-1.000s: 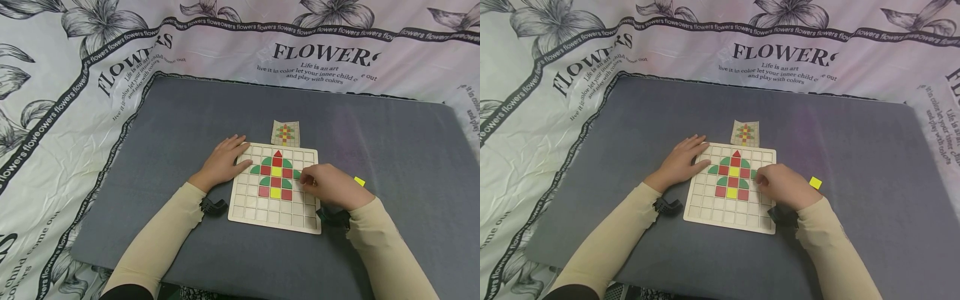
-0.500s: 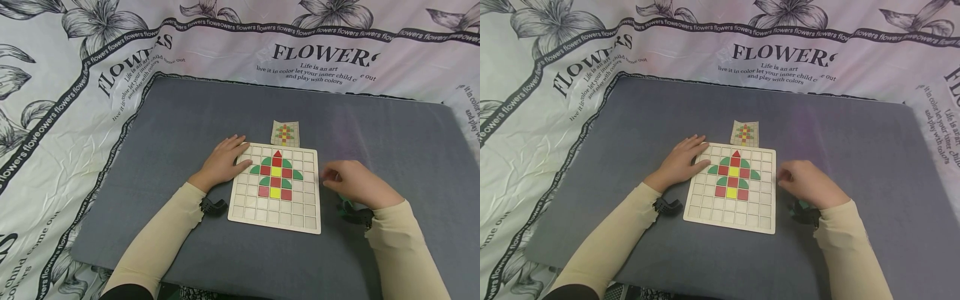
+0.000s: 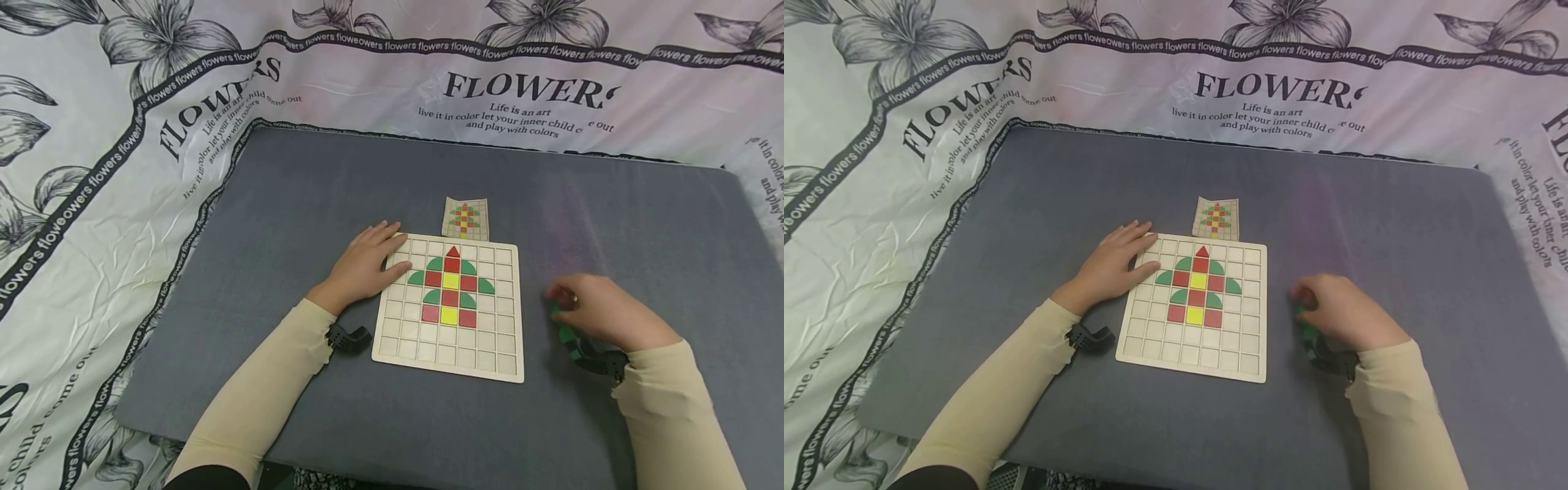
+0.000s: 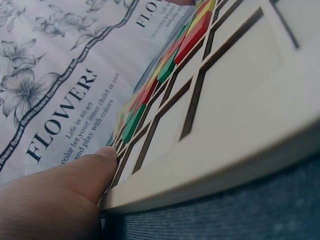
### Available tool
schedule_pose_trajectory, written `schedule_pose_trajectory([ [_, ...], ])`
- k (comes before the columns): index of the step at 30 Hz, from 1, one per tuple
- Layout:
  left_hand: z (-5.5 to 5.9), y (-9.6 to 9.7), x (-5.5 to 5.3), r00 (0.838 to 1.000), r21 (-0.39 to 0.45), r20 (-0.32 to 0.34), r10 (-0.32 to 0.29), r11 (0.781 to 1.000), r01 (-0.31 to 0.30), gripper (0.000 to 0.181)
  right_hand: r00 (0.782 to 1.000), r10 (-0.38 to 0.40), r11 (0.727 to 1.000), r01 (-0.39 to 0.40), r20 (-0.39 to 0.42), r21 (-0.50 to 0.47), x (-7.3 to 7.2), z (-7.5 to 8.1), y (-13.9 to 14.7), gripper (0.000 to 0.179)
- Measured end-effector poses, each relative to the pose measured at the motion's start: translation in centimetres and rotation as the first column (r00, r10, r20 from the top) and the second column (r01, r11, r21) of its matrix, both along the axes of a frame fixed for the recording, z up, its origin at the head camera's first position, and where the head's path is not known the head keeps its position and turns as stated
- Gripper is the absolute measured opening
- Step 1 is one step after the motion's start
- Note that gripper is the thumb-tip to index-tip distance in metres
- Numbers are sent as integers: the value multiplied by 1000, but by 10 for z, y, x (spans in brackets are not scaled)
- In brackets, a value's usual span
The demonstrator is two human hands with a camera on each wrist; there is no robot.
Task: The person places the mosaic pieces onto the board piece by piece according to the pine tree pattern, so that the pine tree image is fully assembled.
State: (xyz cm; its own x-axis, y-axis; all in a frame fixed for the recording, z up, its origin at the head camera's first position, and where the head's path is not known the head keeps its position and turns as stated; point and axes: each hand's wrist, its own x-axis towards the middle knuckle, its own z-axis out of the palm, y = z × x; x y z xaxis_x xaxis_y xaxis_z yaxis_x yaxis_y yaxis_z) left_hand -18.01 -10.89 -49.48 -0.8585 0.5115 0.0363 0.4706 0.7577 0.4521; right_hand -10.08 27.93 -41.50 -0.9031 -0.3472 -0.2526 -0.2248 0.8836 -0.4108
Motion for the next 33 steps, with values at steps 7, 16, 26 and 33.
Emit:
schedule_pose_trajectory([
  [7, 0, 0, 0, 1000, 1, -5, 1, 1000, -1, 66, 999, -19, 1000, 18, 41, 8, 3, -3, 7, 26],
  [16, -1, 0, -2, 1000, -4, -5, -3, 1000, 3, 66, 996, -45, 999, 45, 80, 5, 3, -5, 7, 28],
  [26, 0, 1, -1, 1000, -7, -3, 1, 1000, -1, 66, 998, -40, 999, 40, 53, -8, 3, -8, 2, 22],
  [33, -1, 1, 0, 1000, -5, 1, 3, 1000, -3, 66, 1000, -13, 999, 13, 18, -32, 3, -6, -3, 22],
])
